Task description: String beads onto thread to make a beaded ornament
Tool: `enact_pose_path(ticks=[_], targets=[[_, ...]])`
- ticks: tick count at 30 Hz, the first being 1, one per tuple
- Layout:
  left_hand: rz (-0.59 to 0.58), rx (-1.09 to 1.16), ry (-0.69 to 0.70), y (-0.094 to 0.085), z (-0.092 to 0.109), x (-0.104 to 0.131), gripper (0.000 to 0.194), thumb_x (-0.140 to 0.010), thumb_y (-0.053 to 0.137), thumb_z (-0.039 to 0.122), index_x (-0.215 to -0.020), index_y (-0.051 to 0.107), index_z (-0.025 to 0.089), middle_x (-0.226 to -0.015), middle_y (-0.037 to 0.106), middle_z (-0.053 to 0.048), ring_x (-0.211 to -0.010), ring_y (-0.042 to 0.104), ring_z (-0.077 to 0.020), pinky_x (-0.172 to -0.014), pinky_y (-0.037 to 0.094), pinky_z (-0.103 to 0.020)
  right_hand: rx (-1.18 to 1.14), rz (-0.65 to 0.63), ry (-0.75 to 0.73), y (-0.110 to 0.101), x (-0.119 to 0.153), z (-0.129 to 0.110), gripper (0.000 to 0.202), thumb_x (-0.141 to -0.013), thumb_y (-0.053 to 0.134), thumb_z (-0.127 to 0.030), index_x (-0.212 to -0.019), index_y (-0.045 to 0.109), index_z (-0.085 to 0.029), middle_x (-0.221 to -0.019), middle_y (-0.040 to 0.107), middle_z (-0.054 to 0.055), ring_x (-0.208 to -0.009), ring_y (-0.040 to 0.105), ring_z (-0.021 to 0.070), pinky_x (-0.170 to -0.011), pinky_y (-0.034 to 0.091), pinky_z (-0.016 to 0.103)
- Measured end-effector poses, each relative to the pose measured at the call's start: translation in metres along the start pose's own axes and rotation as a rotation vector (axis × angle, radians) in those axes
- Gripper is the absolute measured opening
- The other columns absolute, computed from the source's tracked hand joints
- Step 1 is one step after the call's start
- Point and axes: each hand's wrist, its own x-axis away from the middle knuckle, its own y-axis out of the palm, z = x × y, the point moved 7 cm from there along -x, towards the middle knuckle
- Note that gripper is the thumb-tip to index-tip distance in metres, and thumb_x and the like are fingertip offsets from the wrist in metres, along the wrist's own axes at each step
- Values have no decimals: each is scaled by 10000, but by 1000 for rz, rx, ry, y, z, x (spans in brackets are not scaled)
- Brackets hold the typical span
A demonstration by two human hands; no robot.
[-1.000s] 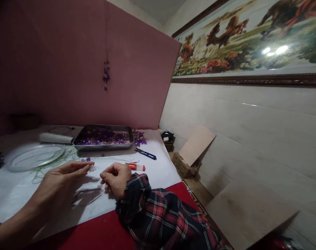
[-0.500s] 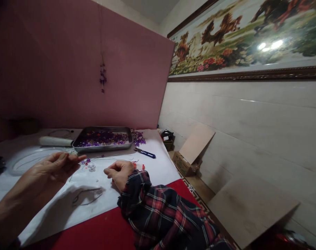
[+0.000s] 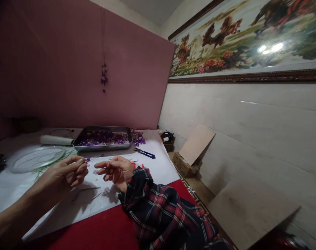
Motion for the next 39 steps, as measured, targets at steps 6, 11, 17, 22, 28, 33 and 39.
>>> enact_pose_path(ticks=[6,11,17,22,28,33,39], targets=[[-21,-88,-44,4,-9,4,212,-694,749,275,-691,555,190,-493,461,74,-404,337,-50,-369,255,-150,11,-17,-120,-2,1,-3,277,-738,733,-334,-646,541,-156,-638,679,18,-524,627,115,-493,437,205],[-15,-196,-24,5,-9,4,261,-675,764,320,-820,600,178,-555,507,59,-445,330,-54,-413,266,-172,56,11,-130,-3,2,-1,321,-724,762,-395,-660,562,-152,-617,652,1,-540,641,122,-493,435,199],[-27,-337,14,7,-10,5,311,-621,782,313,-853,643,161,-593,505,67,-432,334,-50,-422,235,-188,82,49,-108,-6,2,0,310,-749,739,-392,-661,554,-159,-622,649,-6,-536,634,118,-487,434,199],[-57,-549,134,9,-8,2,294,-496,810,210,-763,692,176,-596,542,40,-530,483,-140,-490,352,-250,94,114,-100,-10,3,1,265,-764,709,-353,-652,566,-161,-635,674,14,-507,598,111,-485,434,214],[-67,-705,241,10,-4,-3,127,-507,786,216,-615,719,223,-576,570,16,-581,467,-175,-552,353,-283,133,109,-85,-8,4,2,277,-761,713,-370,-659,560,-163,-653,680,15,-531,607,114,-498,412,212],[-67,-678,225,10,-5,-2,85,-543,785,248,-577,710,226,-591,614,-4,-604,510,-178,-584,377,-284,157,105,-105,-8,5,-1,269,-770,714,-368,-663,572,-166,-630,684,7,-544,578,103,-535,397,203],[-96,-474,-3,13,-20,5,147,-583,777,293,-628,676,195,-573,684,-23,-483,580,-155,-497,423,-265,107,125,-112,-9,3,-2,256,-760,706,-356,-672,563,-163,-648,697,26,-553,606,124,-529,411,223]])
